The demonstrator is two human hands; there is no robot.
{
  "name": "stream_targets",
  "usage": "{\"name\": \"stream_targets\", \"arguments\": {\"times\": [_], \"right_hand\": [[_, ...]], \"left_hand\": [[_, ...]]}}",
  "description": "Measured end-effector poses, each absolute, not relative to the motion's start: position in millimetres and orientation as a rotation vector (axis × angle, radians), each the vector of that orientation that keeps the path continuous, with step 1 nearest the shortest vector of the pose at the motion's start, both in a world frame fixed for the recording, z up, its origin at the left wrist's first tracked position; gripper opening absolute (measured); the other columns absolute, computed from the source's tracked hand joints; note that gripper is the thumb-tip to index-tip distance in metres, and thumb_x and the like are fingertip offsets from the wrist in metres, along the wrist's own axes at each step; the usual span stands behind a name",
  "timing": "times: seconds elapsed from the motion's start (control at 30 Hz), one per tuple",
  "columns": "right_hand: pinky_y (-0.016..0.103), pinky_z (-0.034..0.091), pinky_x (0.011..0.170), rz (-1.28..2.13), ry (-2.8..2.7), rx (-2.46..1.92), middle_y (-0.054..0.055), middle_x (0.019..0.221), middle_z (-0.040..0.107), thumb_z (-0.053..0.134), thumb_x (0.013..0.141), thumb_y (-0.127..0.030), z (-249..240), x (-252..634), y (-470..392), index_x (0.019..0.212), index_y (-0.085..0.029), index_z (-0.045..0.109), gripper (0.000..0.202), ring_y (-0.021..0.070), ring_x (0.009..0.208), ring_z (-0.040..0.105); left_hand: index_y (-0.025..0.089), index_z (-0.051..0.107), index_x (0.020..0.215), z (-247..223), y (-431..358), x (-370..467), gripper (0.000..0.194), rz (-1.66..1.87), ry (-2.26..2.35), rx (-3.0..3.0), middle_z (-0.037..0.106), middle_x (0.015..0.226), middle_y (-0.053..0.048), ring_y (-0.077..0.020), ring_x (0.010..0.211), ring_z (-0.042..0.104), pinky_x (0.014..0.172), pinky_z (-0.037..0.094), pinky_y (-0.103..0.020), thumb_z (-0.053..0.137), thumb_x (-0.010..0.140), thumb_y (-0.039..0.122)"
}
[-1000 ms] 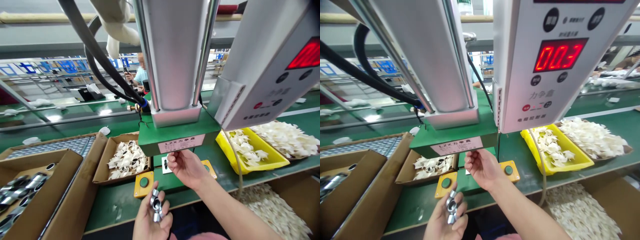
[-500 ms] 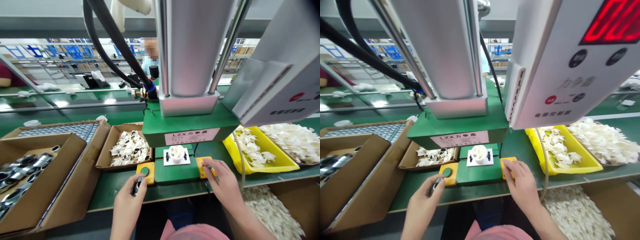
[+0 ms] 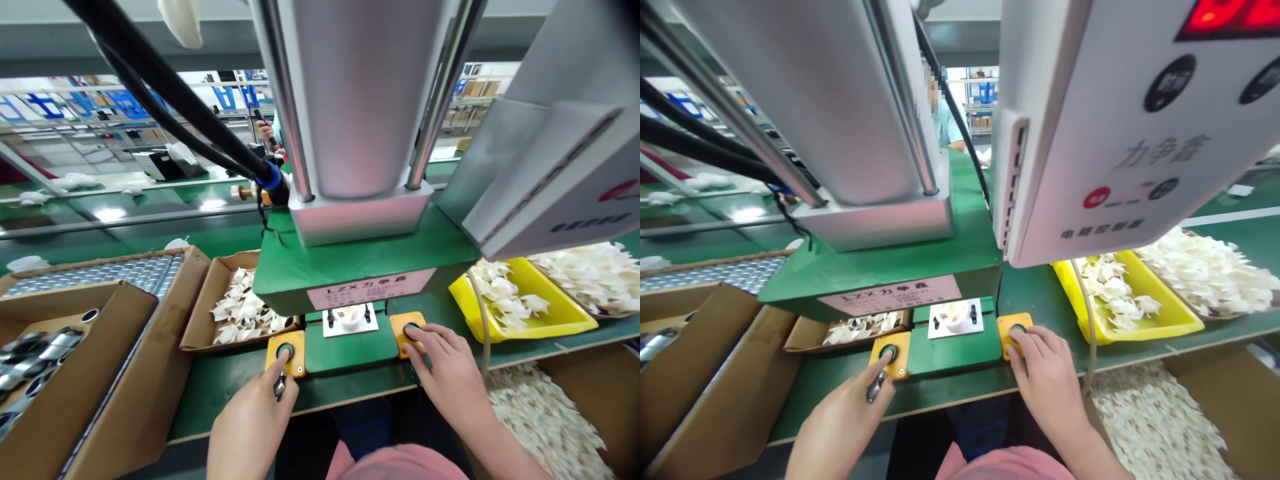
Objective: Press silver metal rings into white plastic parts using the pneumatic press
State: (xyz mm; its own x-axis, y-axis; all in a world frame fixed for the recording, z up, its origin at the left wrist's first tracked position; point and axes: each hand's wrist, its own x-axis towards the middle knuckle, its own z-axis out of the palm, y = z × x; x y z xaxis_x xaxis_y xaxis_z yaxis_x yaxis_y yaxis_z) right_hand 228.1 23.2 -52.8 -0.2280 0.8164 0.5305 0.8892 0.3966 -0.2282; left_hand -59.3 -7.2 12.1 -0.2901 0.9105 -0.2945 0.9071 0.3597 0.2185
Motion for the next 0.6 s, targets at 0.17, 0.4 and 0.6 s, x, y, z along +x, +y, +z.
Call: {"name": "stream_targets", "arguments": {"times": [0.17,0.4,0.6], "right_hand": [[0.040,0.040,0.086,-0.121,-2.041,-1.433,0.004,0.097,0.068,0.056,0.086,-0.023,-57.3,227.3,23.5,0.104,-0.020,0.059,0.018,0.0235,0.099,0.054],[0.040,0.041,0.091,0.360,-1.980,-1.356,0.004,0.107,0.063,0.054,0.088,-0.027,-37.3,221.8,25.2,0.114,-0.025,0.053,0.026,0.0210,0.101,0.053],[0.026,0.050,0.068,1.134,-1.486,-1.018,0.006,0.121,0.052,0.062,0.080,-0.040,32.5,151.9,59.5,0.125,-0.027,0.043,0.050,0.0174,0.094,0.057]], "left_hand": [[0.027,0.055,0.125,6.7,-6.9,-67.2,0.047,0.107,2.223,1.537,0.068,0.095,-0.008,-0.0291,0.086,0.062,0.071,0.041,-0.036,0.034,0.085,0.039],[0.022,0.060,0.111,3.3,-23.4,-56.4,0.046,1.098,1.623,0.790,0.052,0.060,0.002,-0.0116,0.043,0.042,0.038,0.030,-0.022,0.064,0.072,0.046],[0.026,0.055,0.114,12.6,-22.4,-23.9,0.043,1.185,0.974,0.189,0.053,0.069,0.003,-0.0088,0.048,0.043,0.033,0.028,-0.016,0.068,0.072,0.030]]}}
